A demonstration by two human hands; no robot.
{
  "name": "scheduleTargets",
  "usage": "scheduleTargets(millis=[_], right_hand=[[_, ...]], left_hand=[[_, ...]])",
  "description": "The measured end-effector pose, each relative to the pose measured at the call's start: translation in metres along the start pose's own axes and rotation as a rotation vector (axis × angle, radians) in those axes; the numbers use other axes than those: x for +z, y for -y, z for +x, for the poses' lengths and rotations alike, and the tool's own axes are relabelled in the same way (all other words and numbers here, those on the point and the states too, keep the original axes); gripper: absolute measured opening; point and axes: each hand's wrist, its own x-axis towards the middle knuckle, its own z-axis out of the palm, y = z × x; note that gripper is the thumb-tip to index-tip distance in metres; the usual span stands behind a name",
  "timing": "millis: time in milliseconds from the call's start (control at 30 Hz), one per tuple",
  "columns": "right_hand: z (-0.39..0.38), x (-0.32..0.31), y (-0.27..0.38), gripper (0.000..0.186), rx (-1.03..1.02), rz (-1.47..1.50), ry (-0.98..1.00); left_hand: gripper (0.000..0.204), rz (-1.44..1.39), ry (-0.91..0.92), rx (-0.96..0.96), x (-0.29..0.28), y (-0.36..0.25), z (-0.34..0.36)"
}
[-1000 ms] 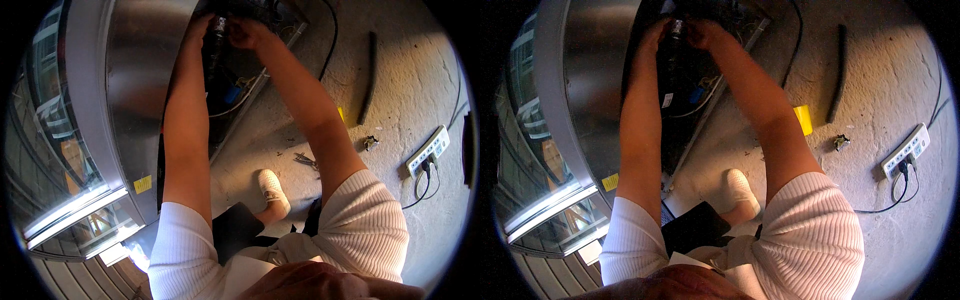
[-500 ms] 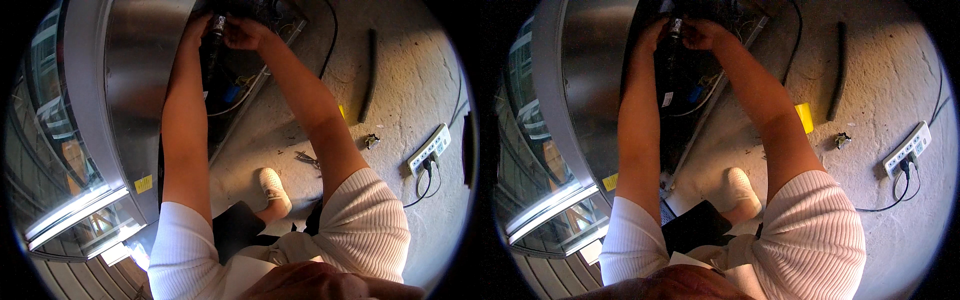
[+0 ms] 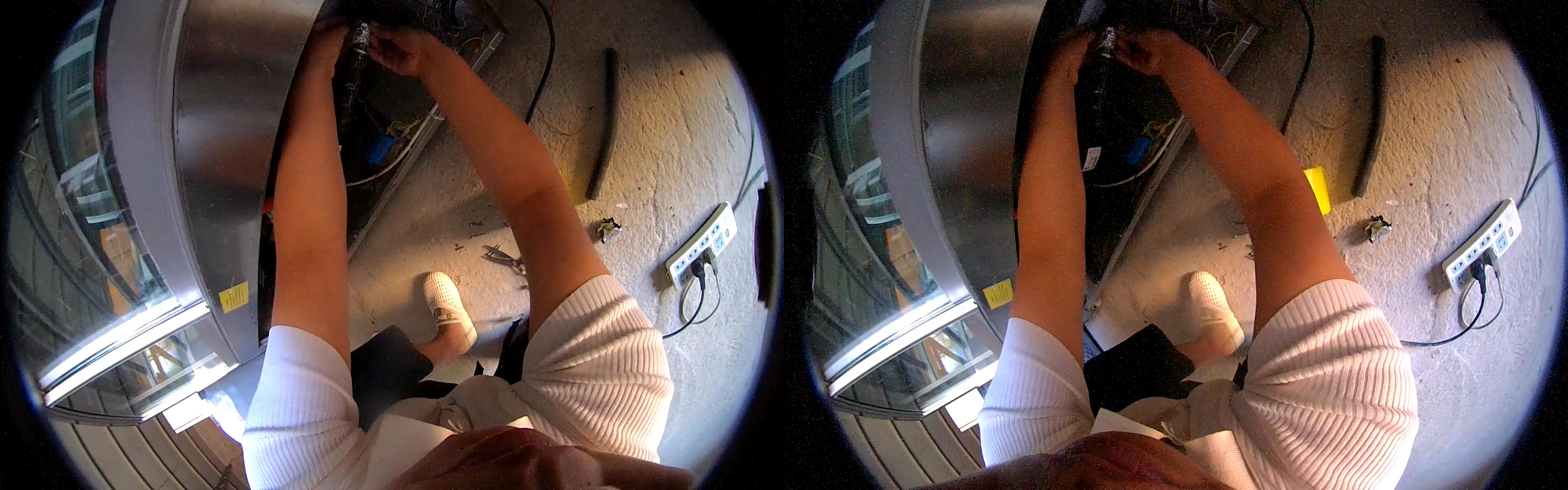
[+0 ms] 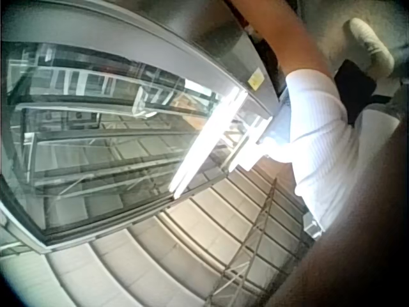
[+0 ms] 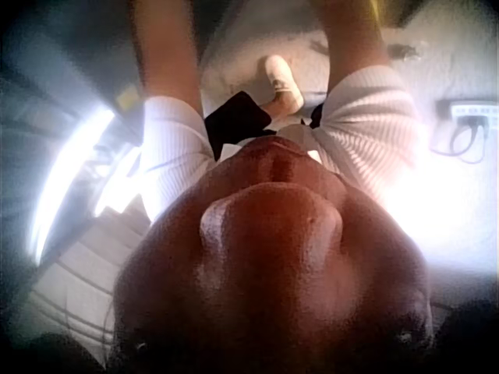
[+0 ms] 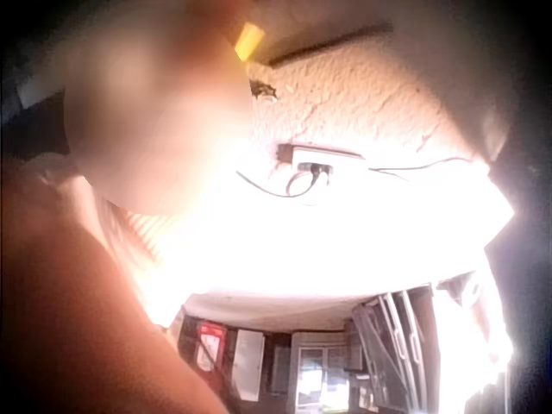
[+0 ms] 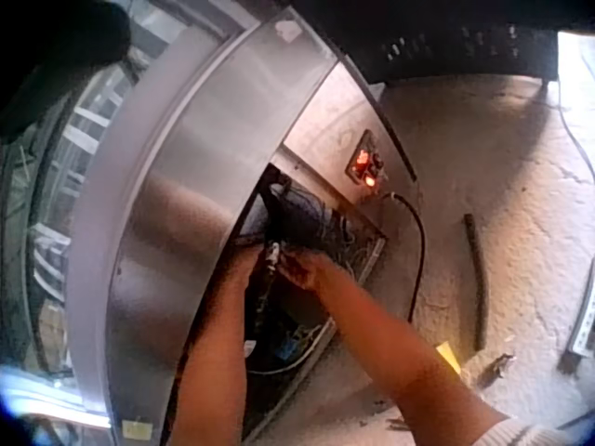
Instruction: The person tapes and cuts a plastic component of an appliance before securing it with a screw using their hands.
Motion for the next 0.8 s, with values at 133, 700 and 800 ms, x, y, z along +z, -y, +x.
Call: scheduleTargets(millis=[133,700,800], right_hand=[[-0.010,0.010,0.002,0.015,-0.113,-0.156,-0.151],[0.028,0.000,0.028,0.014,-0.056,-0.405,0.024],[0.032,-0.001,0.033,0.014,-0.008,-0.384,0.027]], left_hand=[[0.035,0.186,-0.019,0.085,0.004,-0.013,-0.008],[0.027,0.284,-0.250,0.218,0.025,-0.022,-0.047],[0.032,0.339,-0.244,0.259,0.025,-0.019,-0.042]])
